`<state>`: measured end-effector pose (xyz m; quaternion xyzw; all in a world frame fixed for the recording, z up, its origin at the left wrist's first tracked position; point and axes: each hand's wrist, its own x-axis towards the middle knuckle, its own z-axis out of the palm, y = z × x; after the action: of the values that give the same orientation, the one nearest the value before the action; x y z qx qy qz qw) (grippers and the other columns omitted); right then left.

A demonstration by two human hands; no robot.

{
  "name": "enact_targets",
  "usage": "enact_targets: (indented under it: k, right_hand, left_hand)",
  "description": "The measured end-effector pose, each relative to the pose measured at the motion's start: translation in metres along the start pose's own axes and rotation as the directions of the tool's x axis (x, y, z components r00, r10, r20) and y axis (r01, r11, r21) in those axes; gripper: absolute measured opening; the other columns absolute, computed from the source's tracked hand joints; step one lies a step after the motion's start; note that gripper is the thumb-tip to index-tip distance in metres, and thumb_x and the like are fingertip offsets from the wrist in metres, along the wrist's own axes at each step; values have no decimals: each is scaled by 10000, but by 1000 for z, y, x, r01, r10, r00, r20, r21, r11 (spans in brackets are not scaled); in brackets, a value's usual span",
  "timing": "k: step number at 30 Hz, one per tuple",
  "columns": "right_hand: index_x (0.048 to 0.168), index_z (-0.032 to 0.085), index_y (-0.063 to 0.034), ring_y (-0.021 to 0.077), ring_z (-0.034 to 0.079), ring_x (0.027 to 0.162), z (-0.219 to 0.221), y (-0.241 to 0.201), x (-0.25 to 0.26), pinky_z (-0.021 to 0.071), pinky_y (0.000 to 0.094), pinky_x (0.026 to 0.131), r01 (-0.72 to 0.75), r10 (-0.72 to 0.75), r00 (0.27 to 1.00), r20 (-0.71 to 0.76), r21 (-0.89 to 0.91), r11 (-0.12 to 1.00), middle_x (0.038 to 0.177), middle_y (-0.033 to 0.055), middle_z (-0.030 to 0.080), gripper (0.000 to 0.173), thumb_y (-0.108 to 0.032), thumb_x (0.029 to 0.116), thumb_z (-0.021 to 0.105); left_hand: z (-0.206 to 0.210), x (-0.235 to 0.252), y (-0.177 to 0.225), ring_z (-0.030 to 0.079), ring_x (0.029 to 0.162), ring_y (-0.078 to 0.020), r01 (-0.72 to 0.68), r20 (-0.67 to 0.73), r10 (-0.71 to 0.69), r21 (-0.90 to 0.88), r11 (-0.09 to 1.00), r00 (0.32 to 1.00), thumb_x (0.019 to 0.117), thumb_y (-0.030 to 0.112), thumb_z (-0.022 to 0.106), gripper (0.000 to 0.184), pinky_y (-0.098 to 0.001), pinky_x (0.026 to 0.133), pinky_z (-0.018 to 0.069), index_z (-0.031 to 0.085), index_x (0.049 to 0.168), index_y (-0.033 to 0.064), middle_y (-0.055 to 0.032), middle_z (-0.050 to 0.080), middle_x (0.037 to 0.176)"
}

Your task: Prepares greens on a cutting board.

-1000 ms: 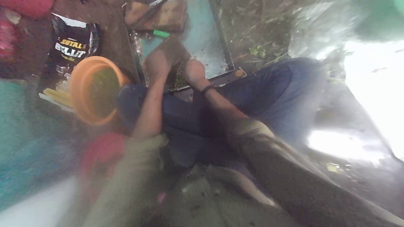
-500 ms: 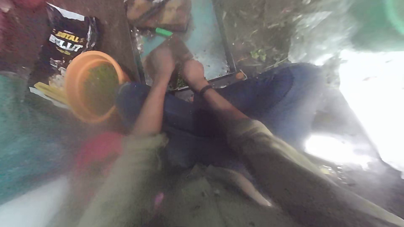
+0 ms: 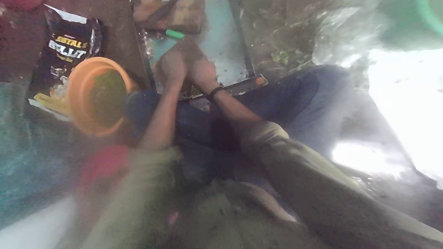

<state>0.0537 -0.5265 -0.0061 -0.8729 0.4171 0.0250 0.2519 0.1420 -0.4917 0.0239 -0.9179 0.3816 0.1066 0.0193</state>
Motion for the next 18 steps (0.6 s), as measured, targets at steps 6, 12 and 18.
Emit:
enact_targets:
  k: [6, 12, 18]
  right_hand:
    - [1479, 558, -151, 434, 720, 962, -8, 22, -54, 557, 615, 752, -17, 23, 995, 95, -67, 998, 1028, 212, 739, 497, -171, 983, 568]
    - [1237, 662, -62, 420, 722, 950, -24, 13, -53, 559, 613, 719, -61, 63, 994, 88, -32, 998, 1007, 209, 730, 336, -235, 955, 607]
    - [1113, 698, -25, 437, 710, 1003, -16, 2, -41, 559, 629, 749, -80, 80, 993, 92, -2, 997, 1061, 235, 719, 269, -231, 975, 593]
  left_hand:
    - [-2, 1, 0, 666, 1201, -365, 7, 23, -7, 19, 1000, 1000, 941, 260, 677, 245, -634, 983, 528, 760, 1134, 133, -156, 708, 1265]
    - [13, 7, -13, 679, 1172, -378, -57, -58, 57, 1, 998, 997, 932, 216, 656, 247, -635, 954, 552, 764, 1148, 165, -153, 721, 1232]
    - [11, 4, -9, 666, 1194, -381, -9, -18, 9, -19, 1000, 1000, 928, 194, 654, 256, -643, 971, 532, 768, 1158, 188, -153, 714, 1252]
